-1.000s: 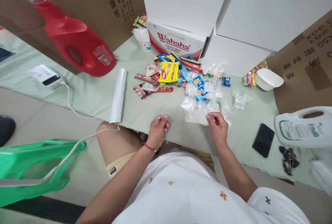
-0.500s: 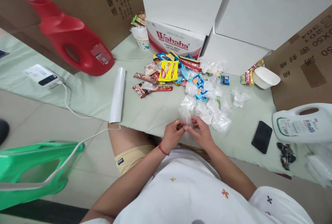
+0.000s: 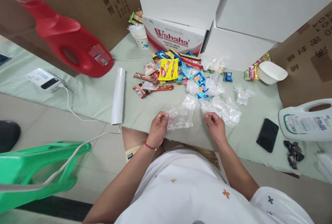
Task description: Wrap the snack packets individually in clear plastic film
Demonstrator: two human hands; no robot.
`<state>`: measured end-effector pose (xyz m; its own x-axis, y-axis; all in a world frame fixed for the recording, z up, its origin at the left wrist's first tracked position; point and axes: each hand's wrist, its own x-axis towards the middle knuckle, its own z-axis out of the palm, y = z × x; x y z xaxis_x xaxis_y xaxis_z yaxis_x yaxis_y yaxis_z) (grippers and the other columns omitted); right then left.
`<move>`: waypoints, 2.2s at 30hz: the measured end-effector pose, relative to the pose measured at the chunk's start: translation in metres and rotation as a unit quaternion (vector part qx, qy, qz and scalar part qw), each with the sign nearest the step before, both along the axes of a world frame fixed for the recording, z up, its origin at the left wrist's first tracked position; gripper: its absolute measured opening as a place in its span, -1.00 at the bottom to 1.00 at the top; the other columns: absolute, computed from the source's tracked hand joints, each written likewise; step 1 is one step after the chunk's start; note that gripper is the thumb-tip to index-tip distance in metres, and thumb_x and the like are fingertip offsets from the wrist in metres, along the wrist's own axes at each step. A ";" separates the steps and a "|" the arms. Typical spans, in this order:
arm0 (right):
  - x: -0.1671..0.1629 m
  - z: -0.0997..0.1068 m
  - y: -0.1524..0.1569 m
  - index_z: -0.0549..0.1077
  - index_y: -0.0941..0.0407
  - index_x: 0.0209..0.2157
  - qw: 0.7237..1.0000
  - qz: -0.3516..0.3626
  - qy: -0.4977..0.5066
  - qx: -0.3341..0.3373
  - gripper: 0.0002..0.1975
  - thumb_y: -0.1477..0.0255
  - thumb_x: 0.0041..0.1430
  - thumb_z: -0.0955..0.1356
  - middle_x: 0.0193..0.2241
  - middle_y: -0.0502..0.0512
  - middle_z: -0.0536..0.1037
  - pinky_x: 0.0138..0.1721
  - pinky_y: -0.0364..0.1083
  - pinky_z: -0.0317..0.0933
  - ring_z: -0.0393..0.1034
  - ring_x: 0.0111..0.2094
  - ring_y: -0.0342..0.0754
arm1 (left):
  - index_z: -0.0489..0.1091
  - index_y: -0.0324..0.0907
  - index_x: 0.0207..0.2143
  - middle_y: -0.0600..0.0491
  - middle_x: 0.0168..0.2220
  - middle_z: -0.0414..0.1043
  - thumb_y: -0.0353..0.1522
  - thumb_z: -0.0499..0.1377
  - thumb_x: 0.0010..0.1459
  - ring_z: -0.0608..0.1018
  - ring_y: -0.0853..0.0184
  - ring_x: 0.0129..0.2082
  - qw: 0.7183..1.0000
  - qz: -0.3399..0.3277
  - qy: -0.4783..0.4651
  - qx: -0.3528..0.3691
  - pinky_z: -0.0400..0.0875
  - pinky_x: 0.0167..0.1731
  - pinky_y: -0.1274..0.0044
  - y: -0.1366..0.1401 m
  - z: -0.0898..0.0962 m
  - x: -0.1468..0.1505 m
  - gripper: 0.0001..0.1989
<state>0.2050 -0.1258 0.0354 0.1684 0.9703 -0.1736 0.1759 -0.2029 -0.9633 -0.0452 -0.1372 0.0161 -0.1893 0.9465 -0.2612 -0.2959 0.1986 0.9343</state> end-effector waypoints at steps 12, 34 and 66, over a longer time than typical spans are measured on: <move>-0.013 0.006 0.070 0.58 0.08 -0.11 0.952 0.304 0.029 0.003 -0.57 0.15 0.02 0.52 -0.32 0.03 0.58 -0.43 -0.15 0.15 0.21 -0.49 -0.19 | 0.46 -0.17 -0.39 0.07 -0.37 0.42 -0.08 0.27 0.24 0.41 0.34 -0.31 0.976 -0.177 0.075 0.101 0.29 -0.23 0.51 0.000 0.030 0.008 -0.66; 0.039 0.013 -0.065 0.57 -0.01 -0.09 0.878 0.287 -0.278 0.265 -0.77 0.46 0.40 0.28 -0.16 0.13 0.58 -0.34 -0.06 0.37 0.46 -0.32 -0.05 | 0.26 -0.12 -0.41 0.27 -0.54 0.25 -0.20 0.46 -0.08 0.34 0.51 -0.60 0.987 0.074 -0.113 -0.087 0.29 -0.63 0.65 0.042 0.012 0.010 -0.58; 0.004 0.023 0.001 0.34 0.04 -0.41 0.908 -0.048 0.417 -0.014 -0.59 0.28 -0.14 0.61 -0.54 -0.16 0.20 -0.78 -0.30 -0.19 -0.19 -0.63 -0.28 | 0.41 -0.05 0.00 0.02 -0.08 0.43 -0.03 0.48 -0.07 0.52 0.32 -0.15 0.973 -0.145 -0.146 -0.101 0.49 -0.29 0.52 -0.011 0.017 0.061 -0.37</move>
